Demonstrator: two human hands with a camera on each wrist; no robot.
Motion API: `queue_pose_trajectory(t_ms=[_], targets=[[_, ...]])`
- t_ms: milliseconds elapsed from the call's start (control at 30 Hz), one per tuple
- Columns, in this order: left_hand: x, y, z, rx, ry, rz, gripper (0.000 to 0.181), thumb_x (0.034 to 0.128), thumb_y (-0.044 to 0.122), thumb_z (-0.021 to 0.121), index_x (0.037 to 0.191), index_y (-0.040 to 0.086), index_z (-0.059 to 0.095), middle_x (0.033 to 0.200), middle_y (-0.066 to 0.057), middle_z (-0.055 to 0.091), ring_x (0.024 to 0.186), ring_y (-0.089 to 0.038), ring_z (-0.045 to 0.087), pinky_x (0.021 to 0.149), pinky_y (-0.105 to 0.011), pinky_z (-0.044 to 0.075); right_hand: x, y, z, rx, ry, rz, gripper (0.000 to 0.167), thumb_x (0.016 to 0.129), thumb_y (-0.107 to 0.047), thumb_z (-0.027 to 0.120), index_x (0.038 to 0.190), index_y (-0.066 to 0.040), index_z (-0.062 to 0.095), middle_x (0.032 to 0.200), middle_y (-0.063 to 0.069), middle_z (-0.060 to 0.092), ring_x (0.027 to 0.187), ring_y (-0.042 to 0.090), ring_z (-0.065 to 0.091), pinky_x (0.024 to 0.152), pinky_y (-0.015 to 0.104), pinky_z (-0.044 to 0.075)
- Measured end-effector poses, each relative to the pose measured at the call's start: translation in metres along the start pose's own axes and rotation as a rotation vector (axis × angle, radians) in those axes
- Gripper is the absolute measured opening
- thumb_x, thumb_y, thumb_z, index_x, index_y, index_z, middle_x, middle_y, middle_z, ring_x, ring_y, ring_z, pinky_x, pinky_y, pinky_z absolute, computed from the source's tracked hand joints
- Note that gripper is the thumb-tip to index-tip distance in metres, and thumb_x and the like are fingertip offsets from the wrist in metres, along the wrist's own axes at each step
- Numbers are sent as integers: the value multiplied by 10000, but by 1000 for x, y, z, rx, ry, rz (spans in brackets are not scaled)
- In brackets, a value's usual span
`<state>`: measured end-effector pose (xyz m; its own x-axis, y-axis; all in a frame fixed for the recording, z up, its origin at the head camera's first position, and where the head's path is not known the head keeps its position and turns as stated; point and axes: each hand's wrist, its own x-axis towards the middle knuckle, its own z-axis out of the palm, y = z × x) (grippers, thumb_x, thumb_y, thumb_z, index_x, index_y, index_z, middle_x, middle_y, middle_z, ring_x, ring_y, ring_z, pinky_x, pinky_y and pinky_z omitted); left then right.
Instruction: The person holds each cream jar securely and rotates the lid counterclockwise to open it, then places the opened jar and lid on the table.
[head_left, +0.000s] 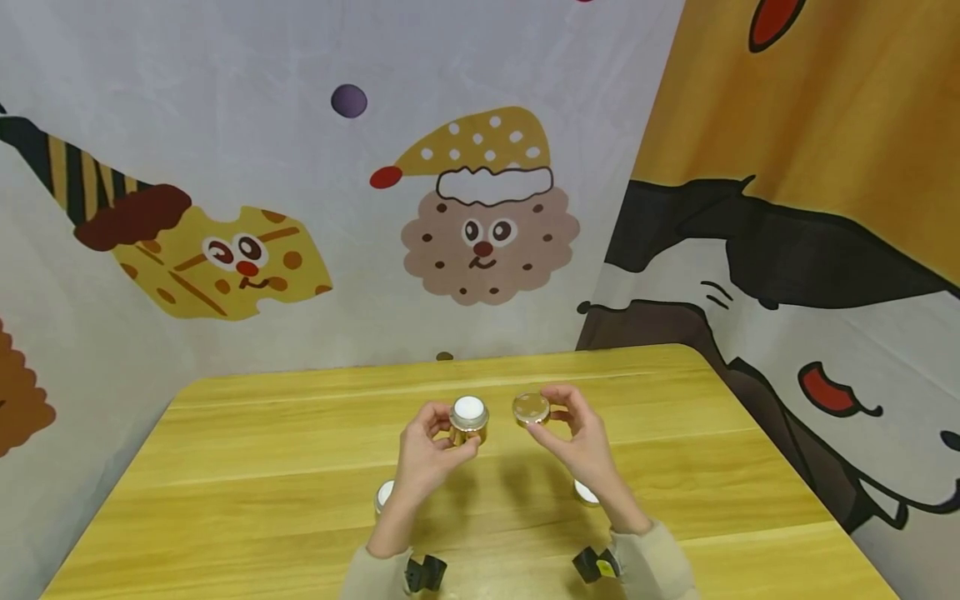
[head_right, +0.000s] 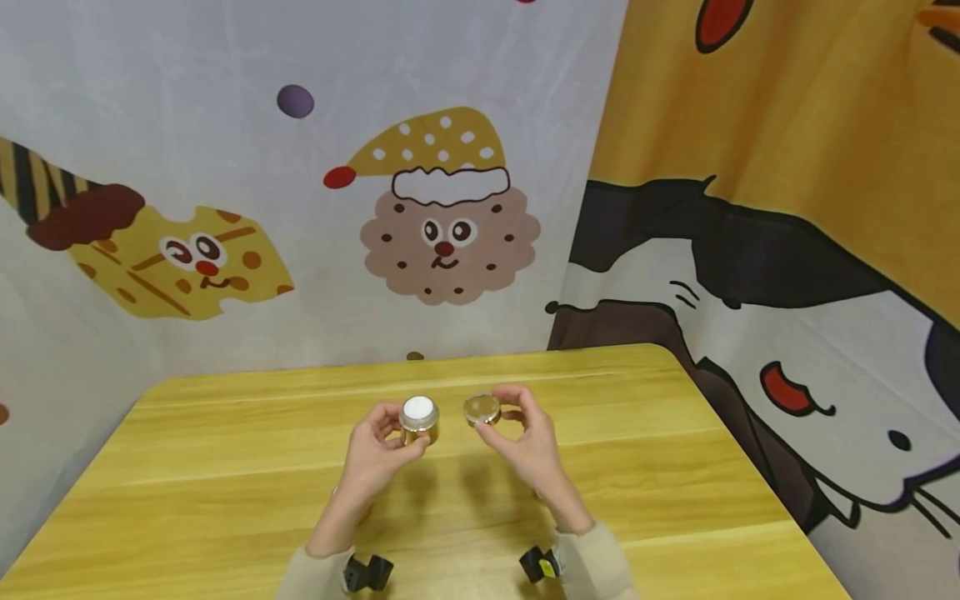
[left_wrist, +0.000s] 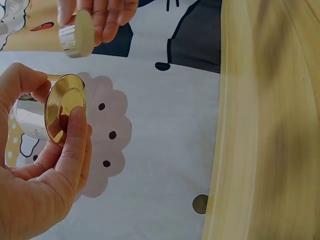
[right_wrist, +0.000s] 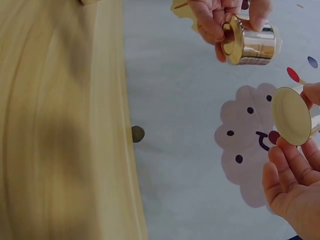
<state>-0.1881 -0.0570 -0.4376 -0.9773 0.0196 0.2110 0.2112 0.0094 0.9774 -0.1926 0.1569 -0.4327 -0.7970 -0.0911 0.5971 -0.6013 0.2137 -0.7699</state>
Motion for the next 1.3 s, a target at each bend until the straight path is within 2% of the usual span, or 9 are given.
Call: queue_pose_trajectory(t_ms=[233,467,600,767,967,1133,1300], targets=[[0,0,0,2,0,-1,374,653,-67,748,971,-60,552,862,-90,580,785,-158,520,607,-189,479,-7,6,-6,-60,-12,-29,431,701,141,718,1095,89,550,1074,212,581,958,87,537,762,221,484],[-1,-1,0,3,-8,-4,376,659,-61,747,980,-57,551,875,-94,585,791,-157,522,616,-191,479,-3,-26,-5,-159,-31,-31,405,676,171,707,1053,147,560,1012,264,598,861,137,528,716,330,508],[-1,-2,0,6,-9,-6,378,659,-60,748,981,-57,551,881,-98,587,794,-158,524,619,-192,482,-6,-25,-7,-194,-35,-29,400,683,158,703,1061,120,579,989,262,597,882,154,531,712,322,493],[-1,-2,0,3,-6,-5,376,657,-65,744,978,-61,550,884,-101,584,798,-164,523,619,-193,484,-14,-4,-11,-185,-40,-11,450,703,138,704,1128,65,574,1009,202,590,929,192,533,731,313,494],[-1,-2,1,-1,-14,6,381,654,-70,740,980,-72,543,889,-103,588,798,-161,524,623,-190,487,-18,15,-12,-98,-38,1,497,721,121,712,1168,55,504,1052,201,556,974,187,544,773,279,506],[-2,-1,1,0,-11,11,391,647,-61,743,982,-72,540,880,-89,591,790,-150,523,618,-188,484,-17,16,-11,-67,-38,-30,447,699,157,709,1097,88,518,1042,213,565,949,159,558,760,279,526],[-3,0,1,9,-11,13,387,650,-58,744,981,-68,543,877,-90,591,789,-152,522,615,-190,483,-16,3,-9,-114,-33,-16,438,674,175,715,1073,97,550,1006,195,565,910,151,554,712,348,540]])
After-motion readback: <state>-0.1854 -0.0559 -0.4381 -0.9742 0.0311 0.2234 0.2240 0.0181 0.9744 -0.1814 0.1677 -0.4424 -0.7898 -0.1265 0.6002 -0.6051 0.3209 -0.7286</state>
